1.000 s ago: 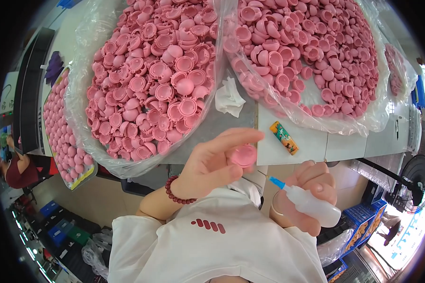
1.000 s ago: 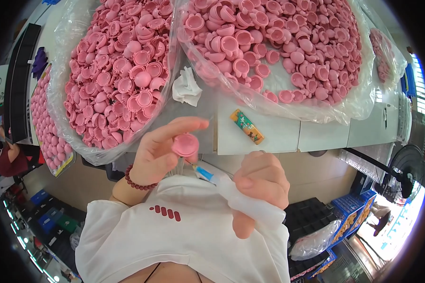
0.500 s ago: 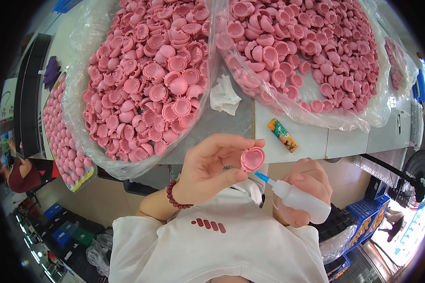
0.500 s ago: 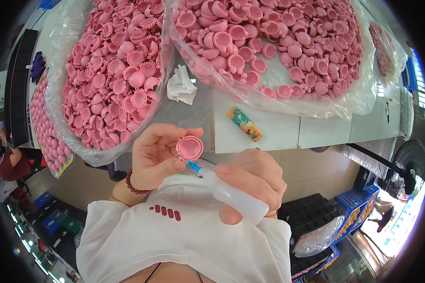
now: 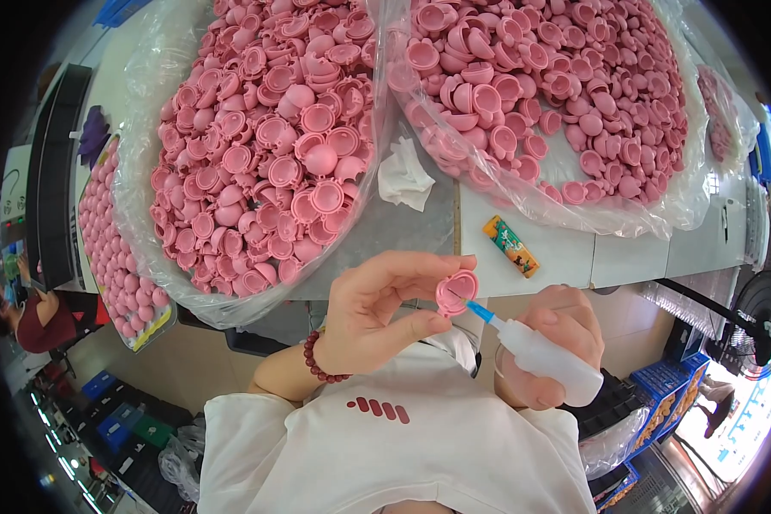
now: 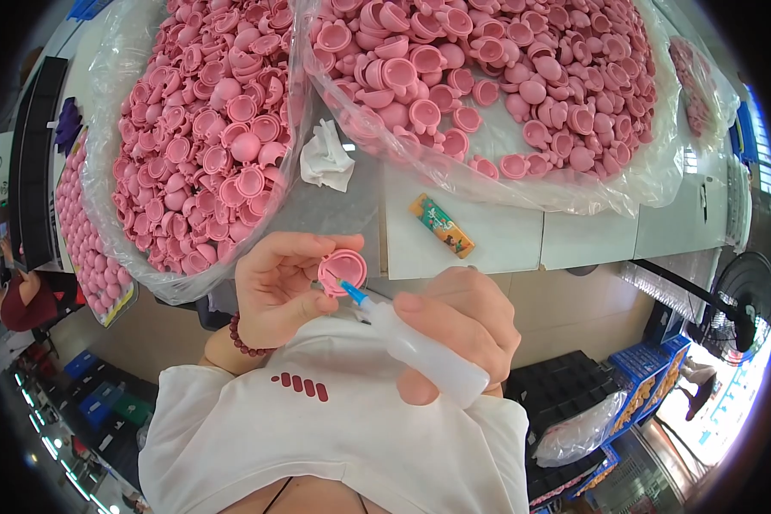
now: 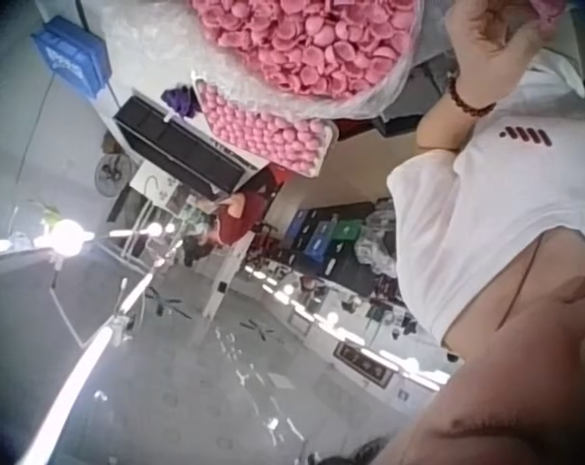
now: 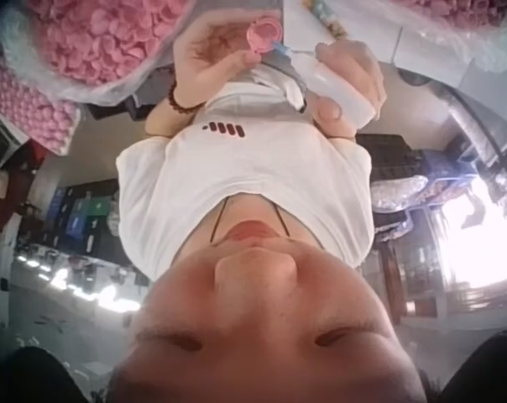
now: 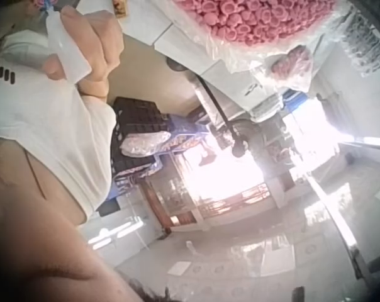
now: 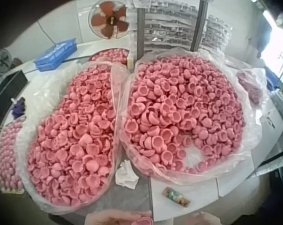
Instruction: Glue together two halves of pink plastic spheres to create small balls.
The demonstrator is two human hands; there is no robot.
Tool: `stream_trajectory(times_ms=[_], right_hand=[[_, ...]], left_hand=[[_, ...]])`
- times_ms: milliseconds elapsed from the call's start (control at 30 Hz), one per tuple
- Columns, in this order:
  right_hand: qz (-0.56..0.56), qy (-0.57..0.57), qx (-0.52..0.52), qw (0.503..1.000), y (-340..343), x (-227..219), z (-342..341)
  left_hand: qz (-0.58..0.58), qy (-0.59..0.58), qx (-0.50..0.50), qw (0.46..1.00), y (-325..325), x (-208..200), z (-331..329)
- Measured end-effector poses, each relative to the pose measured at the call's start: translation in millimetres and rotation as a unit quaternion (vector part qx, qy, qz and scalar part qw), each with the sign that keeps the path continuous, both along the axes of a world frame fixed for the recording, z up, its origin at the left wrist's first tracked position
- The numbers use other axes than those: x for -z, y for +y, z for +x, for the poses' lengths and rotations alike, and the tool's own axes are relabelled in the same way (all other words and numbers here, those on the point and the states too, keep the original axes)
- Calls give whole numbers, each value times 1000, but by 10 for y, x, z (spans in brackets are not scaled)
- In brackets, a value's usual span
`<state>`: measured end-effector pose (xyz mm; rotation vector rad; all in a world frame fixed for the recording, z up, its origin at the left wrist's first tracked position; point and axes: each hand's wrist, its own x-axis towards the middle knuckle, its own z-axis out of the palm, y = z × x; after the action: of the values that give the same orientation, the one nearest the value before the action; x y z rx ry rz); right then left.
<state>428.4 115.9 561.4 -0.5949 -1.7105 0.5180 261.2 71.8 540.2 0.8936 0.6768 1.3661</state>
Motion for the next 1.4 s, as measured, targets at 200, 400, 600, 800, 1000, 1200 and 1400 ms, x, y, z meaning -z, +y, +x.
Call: stream_trajectory(times_ms=[200, 400, 600, 800, 1000, 1200, 1400], right_hand=[[-17, -48, 8, 999, -34, -14, 10], [-24, -18, 21, 999, -46, 2, 8], [-23, -39, 41, 998, -67, -1, -37], [-15, 19, -8, 1000, -62, 42, 56], [-28, 77, 384, 920, 154, 98, 605], [-254, 18, 383, 888, 414, 354, 1660], [-215, -44, 433, 874, 475, 565, 1623]], left_hand=[[15, 18, -13, 1000, -7, 3, -9], [23, 14, -28, 999, -34, -5, -1], [72, 201, -79, 974, -63, -69, -67], [150, 266, -95, 947, -47, -8, -82], [-46, -228, 52, 971, -2, 121, -78], [-69, -279, 89, 954, 66, 103, -74], [40, -10, -18, 999, 74, 73, -123]])
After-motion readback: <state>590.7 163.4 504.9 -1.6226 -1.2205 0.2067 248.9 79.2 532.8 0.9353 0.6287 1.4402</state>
